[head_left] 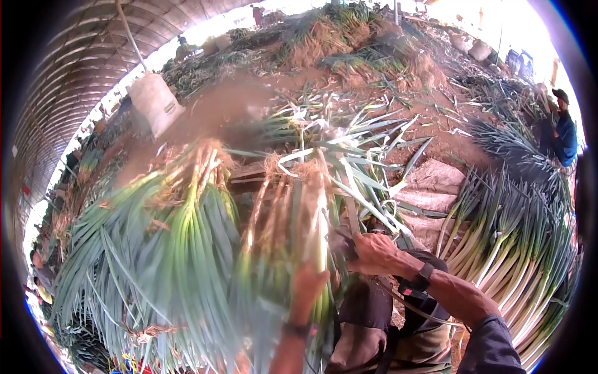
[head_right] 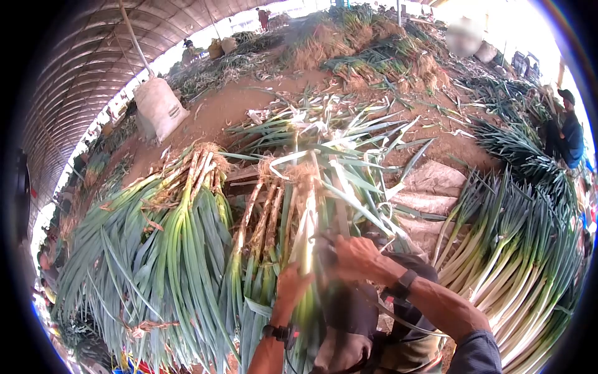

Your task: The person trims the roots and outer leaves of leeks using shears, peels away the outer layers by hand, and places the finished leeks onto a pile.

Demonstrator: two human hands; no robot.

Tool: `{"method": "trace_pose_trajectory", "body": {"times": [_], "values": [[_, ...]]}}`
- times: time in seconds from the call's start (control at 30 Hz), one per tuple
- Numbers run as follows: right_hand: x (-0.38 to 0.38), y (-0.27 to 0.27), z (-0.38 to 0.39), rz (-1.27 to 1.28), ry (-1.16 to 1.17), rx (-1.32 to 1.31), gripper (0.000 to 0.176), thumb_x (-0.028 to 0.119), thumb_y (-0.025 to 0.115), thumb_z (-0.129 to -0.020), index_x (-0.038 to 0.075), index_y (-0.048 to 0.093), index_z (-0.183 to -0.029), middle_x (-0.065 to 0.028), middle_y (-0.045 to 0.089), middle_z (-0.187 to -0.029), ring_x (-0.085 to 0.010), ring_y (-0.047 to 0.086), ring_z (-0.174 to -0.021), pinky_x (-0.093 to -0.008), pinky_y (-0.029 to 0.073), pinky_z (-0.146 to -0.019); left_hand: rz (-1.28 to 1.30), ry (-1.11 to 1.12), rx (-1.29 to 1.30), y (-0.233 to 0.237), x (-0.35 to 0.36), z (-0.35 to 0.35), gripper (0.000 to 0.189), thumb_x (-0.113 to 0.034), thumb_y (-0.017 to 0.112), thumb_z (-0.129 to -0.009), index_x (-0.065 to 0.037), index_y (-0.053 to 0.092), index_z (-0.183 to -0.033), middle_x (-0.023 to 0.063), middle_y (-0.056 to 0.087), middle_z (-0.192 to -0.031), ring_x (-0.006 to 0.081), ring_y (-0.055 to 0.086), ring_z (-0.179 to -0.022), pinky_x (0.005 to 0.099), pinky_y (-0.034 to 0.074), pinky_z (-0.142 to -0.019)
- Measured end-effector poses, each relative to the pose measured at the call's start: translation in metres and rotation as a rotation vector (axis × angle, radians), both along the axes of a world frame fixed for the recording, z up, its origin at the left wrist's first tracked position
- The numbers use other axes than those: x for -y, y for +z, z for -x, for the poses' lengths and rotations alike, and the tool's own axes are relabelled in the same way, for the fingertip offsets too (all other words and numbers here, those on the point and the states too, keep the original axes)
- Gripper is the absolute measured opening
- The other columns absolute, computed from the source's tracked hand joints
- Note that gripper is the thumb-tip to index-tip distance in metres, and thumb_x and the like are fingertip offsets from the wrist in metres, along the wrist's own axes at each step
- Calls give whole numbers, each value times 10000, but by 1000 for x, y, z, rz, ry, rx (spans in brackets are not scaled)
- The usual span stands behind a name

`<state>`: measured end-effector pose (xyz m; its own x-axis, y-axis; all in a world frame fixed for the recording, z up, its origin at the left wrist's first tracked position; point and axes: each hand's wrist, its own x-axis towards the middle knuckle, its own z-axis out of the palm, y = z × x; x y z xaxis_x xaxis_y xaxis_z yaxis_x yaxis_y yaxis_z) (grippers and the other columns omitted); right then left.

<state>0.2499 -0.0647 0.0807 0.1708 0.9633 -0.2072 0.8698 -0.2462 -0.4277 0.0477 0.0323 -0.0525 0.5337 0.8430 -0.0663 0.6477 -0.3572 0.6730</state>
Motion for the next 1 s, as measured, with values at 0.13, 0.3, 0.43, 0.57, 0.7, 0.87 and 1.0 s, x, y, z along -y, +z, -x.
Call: {"method": "trace_pose_trajectory", "body": {"times": [0.13, 0.3, 0.43, 0.57, 0.7, 0.87, 1.0], "values": [[-15, -8, -7, -31, -11, 38, 570, 384, 723, -715, -105, 548, -951, -244, 655, -766, -401, 654, -669, -474, 516, -632, 7, -7, 47, 0, 0, 5, 501, -349, 720, -766, -2, 662, -1122, 237, 684, -1052, 337, 669, -965, 426, 515, -846], [-31, -2, -11, -78, -62, 0, 570, 368, 711, -714, -116, 564, -977, -221, 653, -743, -363, 646, -638, -457, 522, -608, 66, -22, 64, 0, -1, 3, 507, -329, 715, -799, -12, 657, -1191, 228, 677, -1077, 327, 668, -961, 415, 520, -845], [-43, -18, -20, -105, -82, -13, 539, 358, 701, -720, -101, 584, -977, -211, 660, -747, -333, 652, -640, -432, 531, -601, 61, -53, 98, -3, 0, 5, 486, -330, 744, -791, 5, 618, -1119, 278, 657, -1037, 449, 640, -968, 509, 509, -837], [-57, -32, -29, -110, -69, 18, 521, 358, 693, -730, -83, 595, -992, -183, 658, -737, -306, 643, -628, -414, 530, -585, 94, -63, 185, -41, -7, 7, 464, -334, 735, -793, 6, 622, -1088, 273, 666, -965, 450, 653, -899, 509, 520, -786], [-63, -19, -28, -78, -99, -61, 501, 361, 678, -753, -74, 604, -991, -164, 645, -702, -304, 627, -592, -422, 522, -562, 104, -63, 89, -30, -6, 4, 452, -350, 698, -810, -2, 616, -1086, 250, 671, -901, 411, 657, -824, 486, 528, -732], [-39, 19, -19, -55, -80, -126, 495, 391, 679, -780, -63, 611, -965, -181, 639, -682, -314, 628, -575, -441, 519, -563, 153, -97, -57, 2, -7, 5, 595, -327, 642, -825, -25, 571, -1332, 139, 697, -928, 222, 658, -796, 367, 539, -707], [10, 38, -17, -60, 54, -130, 504, 411, 686, -845, -34, 572, -1051, -181, 625, -681, -316, 619, -562, -431, 495, -552, 63, -9, -79, 54, 0, -1, 710, -461, 654, -789, 1, 566, -1322, 174, 701, -937, 278, 679, -839, 418, 547, -751]]}}
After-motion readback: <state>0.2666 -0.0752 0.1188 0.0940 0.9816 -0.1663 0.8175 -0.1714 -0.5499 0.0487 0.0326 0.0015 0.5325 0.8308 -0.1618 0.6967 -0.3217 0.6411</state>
